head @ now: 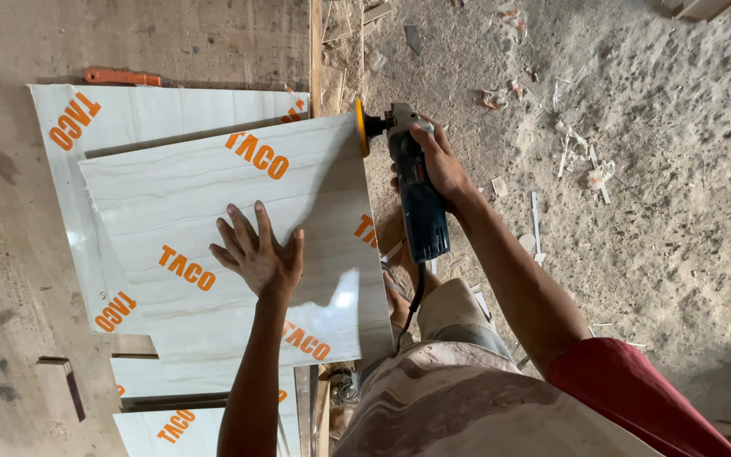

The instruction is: The person sands the edges of wood panels using a hand-held power sander, turning the panels over to work on different sides.

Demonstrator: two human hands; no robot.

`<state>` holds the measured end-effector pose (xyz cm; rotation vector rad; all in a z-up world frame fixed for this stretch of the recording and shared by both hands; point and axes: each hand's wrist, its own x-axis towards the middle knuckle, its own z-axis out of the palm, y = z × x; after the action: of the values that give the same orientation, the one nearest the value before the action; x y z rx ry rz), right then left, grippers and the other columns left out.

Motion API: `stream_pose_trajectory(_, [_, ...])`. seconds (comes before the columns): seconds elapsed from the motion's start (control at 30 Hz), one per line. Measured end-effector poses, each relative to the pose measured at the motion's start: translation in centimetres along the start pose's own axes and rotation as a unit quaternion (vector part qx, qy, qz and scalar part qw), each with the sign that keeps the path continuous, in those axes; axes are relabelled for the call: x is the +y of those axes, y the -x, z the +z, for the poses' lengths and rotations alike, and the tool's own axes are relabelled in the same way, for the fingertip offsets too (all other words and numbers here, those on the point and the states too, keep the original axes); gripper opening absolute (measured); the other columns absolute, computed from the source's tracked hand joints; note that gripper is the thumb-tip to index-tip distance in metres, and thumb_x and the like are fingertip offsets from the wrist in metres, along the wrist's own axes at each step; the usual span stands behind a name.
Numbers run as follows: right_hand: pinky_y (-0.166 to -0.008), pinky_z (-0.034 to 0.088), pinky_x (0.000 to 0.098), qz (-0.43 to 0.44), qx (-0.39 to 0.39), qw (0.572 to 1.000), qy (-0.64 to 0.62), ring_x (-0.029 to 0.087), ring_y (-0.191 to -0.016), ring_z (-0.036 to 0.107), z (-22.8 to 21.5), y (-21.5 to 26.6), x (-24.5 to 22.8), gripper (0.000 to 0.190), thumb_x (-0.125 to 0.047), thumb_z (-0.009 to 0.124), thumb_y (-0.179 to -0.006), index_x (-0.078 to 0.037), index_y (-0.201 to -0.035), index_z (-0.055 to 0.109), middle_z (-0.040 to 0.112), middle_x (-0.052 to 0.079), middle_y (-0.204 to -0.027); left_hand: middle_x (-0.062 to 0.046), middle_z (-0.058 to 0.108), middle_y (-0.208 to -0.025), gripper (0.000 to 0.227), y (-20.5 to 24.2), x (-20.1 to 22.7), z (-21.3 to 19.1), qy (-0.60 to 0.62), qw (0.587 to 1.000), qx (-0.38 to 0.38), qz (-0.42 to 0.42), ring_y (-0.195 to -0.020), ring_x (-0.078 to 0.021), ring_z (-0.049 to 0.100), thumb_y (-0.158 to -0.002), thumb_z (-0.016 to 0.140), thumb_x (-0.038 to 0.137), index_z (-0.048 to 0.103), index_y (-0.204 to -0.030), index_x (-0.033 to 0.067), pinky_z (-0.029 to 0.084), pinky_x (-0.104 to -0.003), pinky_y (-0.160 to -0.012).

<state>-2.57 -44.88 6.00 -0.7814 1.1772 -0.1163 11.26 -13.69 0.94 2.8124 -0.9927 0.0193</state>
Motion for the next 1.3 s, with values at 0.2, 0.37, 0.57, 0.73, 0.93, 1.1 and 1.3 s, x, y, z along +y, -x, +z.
stream_pose_trajectory(0.2, [-0.070,0.070,0.0509,0.019,0.001,1.000,-0.005,0.043,-0.087,0.075,-0.5,3.1,2.7,0.067,-0.051,0.067,-0.094,-0.025,-0.152,0.045,0.059,0.038,-0.122,-0.023,0.023,-0.166,0.083,0.2,-0.2,-0.1,-0.007,1.000,0.013,0.026,-0.148,-0.0558,0.020,-0.094,0.051,0.069,0.032,-0.163,0.0271,0.017,-0.079,-0.105])
stream_pose_trajectory(0.37, [-0.068,0.069,0.0504,0.025,0.003,1.000,-0.018,0.042,-0.084,0.074,-1.2,5.7,4.6,0.066,-0.049,0.066,-0.094,-0.025,-0.152,0.044,0.059,0.037,-0.120,-0.022,0.024,-0.165,0.092,-0.1,-0.5,1.0,-0.017,0.999,0.024,0.022,-0.148,-0.0545,0.022,-0.083,0.074,0.056,0.035,-0.161,0.0272,0.017,-0.078,-0.105])
stream_pose_trajectory(0.57, [-0.065,0.067,0.0498,0.040,0.006,0.999,-0.026,0.041,-0.080,0.072,-2.1,9.1,7.6,0.064,-0.047,0.064,-0.094,-0.025,-0.151,0.043,0.060,0.036,-0.118,-0.021,0.022,-0.166,0.092,0.4,-0.9,1.2,-0.012,0.999,0.034,0.025,-0.147,-0.0529,0.024,-0.084,0.076,0.056,0.036,-0.161,0.0268,0.017,-0.077,-0.106])
stream_pose_trajectory(0.73, [-0.063,0.066,0.0494,0.056,0.013,0.998,-0.032,0.040,-0.077,0.071,-3.3,11.6,10.3,0.063,-0.045,0.062,-0.094,-0.025,-0.151,0.043,0.060,0.035,-0.116,-0.021,0.020,-0.167,0.089,0.5,-1.2,1.1,0.001,0.999,0.021,0.031,-0.148,-0.0537,0.023,-0.091,0.070,0.061,0.032,-0.164,0.0260,0.015,-0.080,-0.106])
stream_pose_trajectory(0.93, [-0.060,0.064,0.0488,0.080,0.016,0.996,-0.033,0.039,-0.073,0.070,-4.6,15.0,14.1,0.062,-0.043,0.060,-0.094,-0.025,-0.151,0.042,0.061,0.035,-0.113,-0.024,0.022,-0.165,0.085,0.6,-1.4,1.3,0.012,0.998,0.037,0.040,-0.148,-0.0537,0.021,-0.098,0.060,0.069,0.036,-0.164,0.0212,0.010,-0.081,-0.105])
stream_pose_trajectory(1.1, [-0.057,0.063,0.0482,0.097,0.011,0.995,-0.033,0.038,-0.069,0.068,-5.8,18.3,17.4,0.061,-0.041,0.058,-0.095,-0.025,-0.151,0.041,0.062,0.034,-0.111,-0.029,0.018,-0.163,0.081,0.5,-1.5,1.1,0.036,0.998,0.019,0.052,-0.147,-0.0572,0.014,-0.102,0.062,0.062,0.040,-0.163,0.0119,0.001,-0.084,-0.102])
stream_pose_trajectory(1.3, [-0.054,0.061,0.0476,0.113,0.002,0.993,-0.039,0.037,-0.065,0.066,-6.9,21.5,20.5,0.060,-0.039,0.056,-0.095,-0.025,-0.150,0.040,0.063,0.033,-0.108,-0.028,0.011,-0.164,0.080,0.6,-1.2,0.9,0.038,0.999,-0.003,0.037,-0.149,-0.0543,0.006,-0.107,0.062,0.060,0.039,-0.164,0.0086,-0.001,-0.083,-0.104])
